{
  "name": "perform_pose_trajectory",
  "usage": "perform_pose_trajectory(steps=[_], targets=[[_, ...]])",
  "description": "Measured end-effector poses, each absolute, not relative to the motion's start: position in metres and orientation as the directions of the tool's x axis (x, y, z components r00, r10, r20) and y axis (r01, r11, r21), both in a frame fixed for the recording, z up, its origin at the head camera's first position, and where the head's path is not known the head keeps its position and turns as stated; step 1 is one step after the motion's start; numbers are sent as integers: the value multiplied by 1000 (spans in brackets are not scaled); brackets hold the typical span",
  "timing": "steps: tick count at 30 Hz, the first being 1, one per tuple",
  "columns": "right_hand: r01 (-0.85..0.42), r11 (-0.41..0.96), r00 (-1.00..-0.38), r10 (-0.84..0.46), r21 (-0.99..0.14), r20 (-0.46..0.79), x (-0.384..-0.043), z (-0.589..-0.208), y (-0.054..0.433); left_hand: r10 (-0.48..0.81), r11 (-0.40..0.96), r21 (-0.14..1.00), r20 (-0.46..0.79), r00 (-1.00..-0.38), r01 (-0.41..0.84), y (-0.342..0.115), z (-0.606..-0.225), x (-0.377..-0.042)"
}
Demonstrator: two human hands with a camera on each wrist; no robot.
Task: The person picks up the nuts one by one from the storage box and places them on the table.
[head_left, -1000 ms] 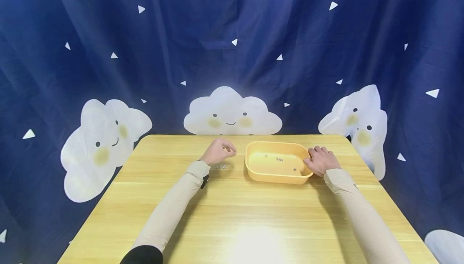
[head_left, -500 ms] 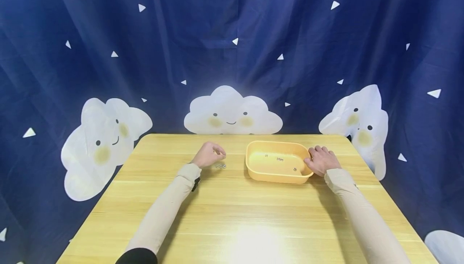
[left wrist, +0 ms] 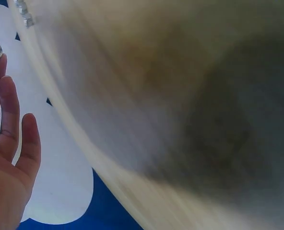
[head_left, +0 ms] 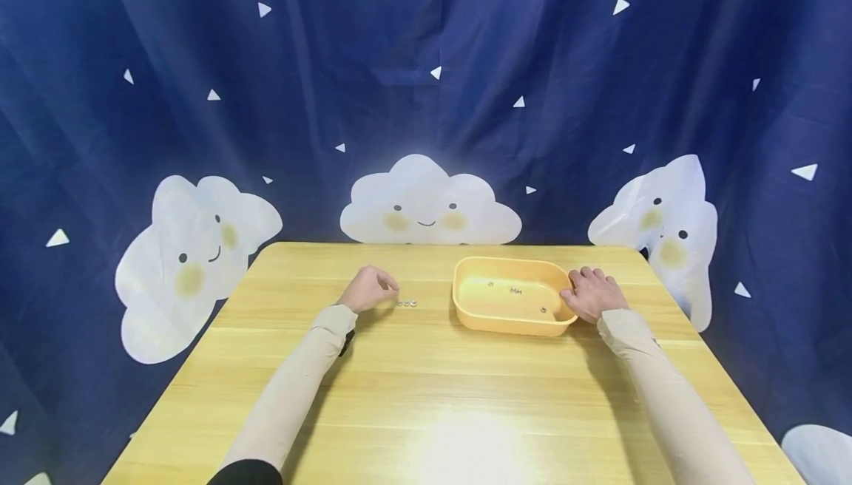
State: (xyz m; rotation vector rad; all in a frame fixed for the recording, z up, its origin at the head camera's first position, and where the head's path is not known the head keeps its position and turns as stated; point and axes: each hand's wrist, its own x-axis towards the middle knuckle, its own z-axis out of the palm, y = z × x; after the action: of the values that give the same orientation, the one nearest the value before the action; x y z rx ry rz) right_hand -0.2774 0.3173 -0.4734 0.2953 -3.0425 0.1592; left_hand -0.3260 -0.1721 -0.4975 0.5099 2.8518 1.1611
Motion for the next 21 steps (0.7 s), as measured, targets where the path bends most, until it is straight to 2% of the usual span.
perform_pose_trajectory(steps=[21], targets=[[-200,974,-978,-192,-108,83,-281,-475,320,319,747,610,20,-947,265,-173,-503,-319]])
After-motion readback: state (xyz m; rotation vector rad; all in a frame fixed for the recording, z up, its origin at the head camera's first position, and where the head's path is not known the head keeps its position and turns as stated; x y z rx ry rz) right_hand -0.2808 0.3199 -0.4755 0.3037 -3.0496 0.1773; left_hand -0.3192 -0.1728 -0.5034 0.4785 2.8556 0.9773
